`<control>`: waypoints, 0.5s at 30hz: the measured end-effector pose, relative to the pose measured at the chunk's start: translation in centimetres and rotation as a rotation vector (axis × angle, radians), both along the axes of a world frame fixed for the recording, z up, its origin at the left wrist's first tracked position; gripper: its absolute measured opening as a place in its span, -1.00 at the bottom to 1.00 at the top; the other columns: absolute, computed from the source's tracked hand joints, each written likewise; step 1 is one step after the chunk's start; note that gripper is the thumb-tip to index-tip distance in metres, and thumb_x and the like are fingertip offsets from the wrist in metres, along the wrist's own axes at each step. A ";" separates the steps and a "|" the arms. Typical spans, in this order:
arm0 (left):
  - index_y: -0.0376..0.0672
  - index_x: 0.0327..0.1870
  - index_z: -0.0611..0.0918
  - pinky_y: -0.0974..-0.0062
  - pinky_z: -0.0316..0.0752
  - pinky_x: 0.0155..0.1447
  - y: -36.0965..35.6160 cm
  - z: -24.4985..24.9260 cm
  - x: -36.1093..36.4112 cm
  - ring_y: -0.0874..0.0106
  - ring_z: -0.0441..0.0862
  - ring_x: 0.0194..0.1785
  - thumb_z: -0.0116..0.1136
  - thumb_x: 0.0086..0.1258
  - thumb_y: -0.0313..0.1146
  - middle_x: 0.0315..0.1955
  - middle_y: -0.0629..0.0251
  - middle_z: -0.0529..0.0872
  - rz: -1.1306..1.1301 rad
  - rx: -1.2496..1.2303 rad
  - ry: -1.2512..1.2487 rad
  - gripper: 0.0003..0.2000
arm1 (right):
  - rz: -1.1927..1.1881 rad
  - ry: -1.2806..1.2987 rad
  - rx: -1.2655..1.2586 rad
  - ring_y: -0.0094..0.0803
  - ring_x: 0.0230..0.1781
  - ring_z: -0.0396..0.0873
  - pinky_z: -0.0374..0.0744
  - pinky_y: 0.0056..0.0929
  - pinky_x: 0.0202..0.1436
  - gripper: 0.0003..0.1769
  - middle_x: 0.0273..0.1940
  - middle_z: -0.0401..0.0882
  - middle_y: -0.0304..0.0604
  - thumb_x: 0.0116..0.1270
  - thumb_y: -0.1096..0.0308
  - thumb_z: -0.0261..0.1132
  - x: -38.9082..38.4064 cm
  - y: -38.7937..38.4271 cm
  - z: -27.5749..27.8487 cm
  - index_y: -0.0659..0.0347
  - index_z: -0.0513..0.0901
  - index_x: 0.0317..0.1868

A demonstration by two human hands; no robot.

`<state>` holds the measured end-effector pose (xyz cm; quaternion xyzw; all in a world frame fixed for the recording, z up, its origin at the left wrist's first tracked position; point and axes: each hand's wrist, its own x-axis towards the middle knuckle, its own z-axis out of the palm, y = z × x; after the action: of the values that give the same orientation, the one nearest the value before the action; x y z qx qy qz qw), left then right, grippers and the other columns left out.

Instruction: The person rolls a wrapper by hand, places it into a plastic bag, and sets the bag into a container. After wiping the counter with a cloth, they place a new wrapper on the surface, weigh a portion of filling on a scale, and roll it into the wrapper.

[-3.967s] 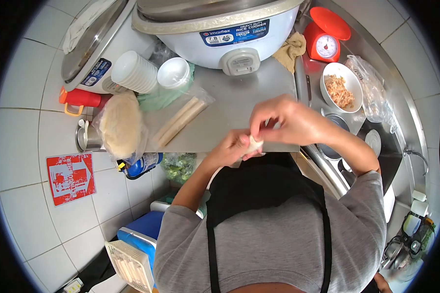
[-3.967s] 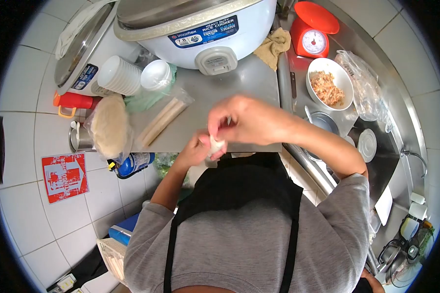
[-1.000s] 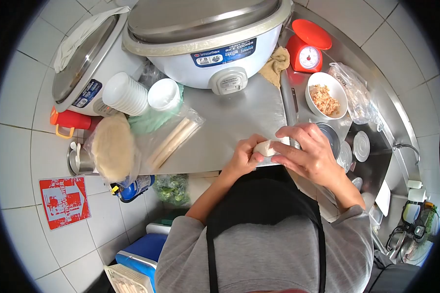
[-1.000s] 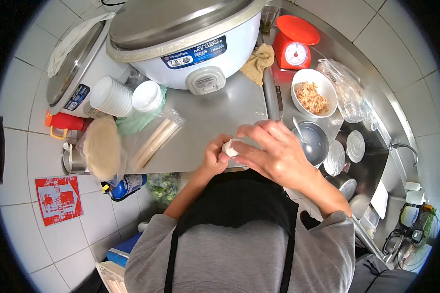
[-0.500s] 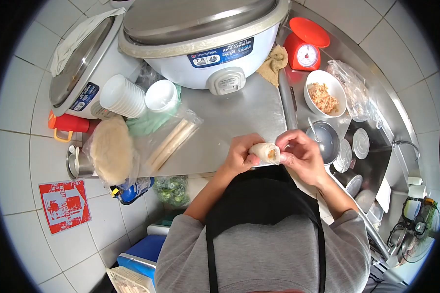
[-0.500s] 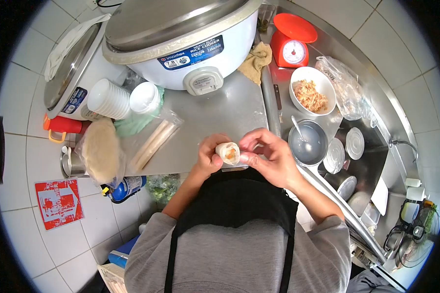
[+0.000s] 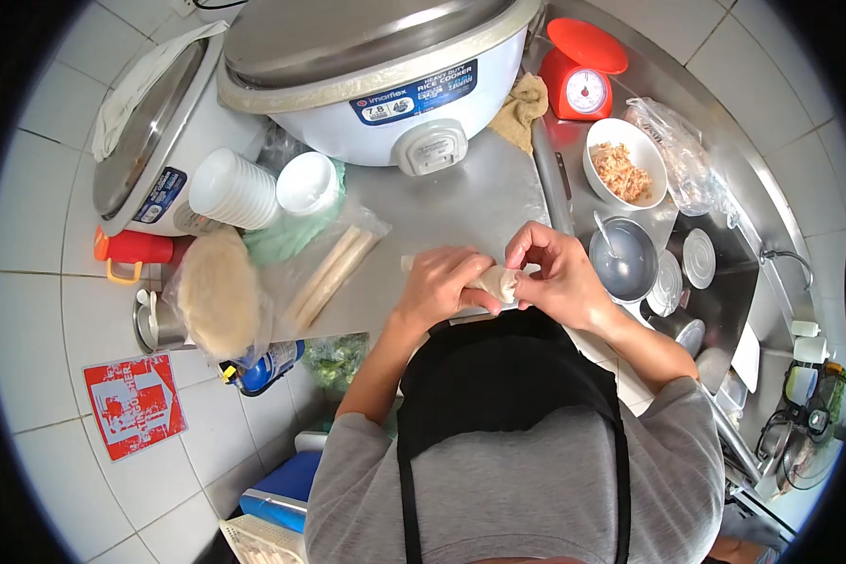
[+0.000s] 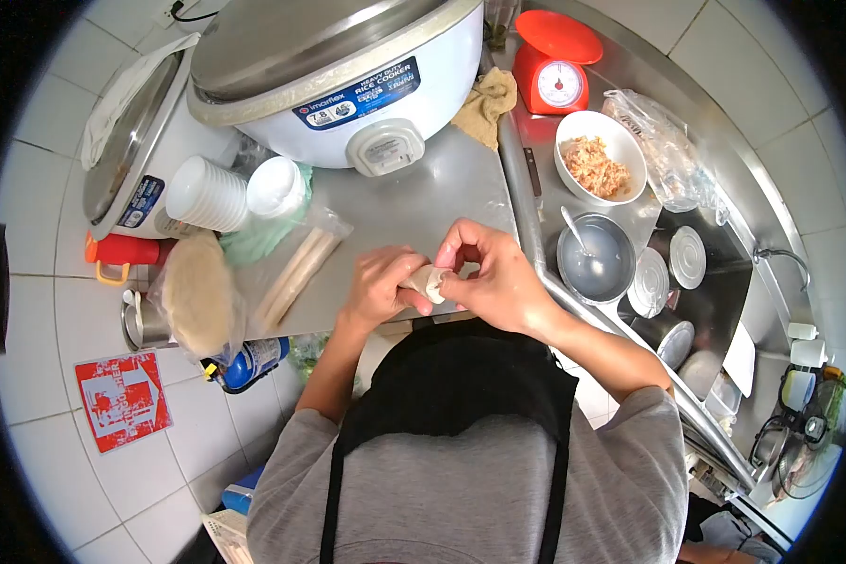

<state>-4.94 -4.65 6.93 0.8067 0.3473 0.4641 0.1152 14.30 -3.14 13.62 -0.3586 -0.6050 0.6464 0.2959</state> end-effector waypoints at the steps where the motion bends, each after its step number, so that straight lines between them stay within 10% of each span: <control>1: -0.24 -0.34 0.56 0.40 0.40 -0.50 -0.2 -0.2 0.1 0.26 0.55 -0.57 0.04 0.10 0.29 -0.56 0.21 0.59 0.001 -0.012 -0.019 -0.38 | -0.003 -0.037 0.056 -0.58 -0.29 0.51 0.58 -0.60 -0.45 -0.87 -0.28 0.43 -0.26 0.22 0.60 0.25 0.0 -0.2 -0.2 0.28 0.45 -0.29; 15: -0.27 -0.23 0.57 0.49 0.46 -0.36 -1.9 -0.4 0.7 0.44 0.60 -0.45 0.08 0.20 0.26 -0.48 0.30 0.64 -0.226 -0.505 -0.482 -0.39 | 0.182 0.159 -0.250 -0.60 -0.36 0.55 0.56 -0.61 -0.38 -0.83 -0.30 0.63 -0.24 0.30 0.37 0.32 0.7 1.5 2.1 0.27 0.66 -0.15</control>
<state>-4.26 -6.55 6.56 0.6536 0.3225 0.5248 0.4398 15.05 -1.68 15.74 -0.2839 -0.5247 0.7670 0.2362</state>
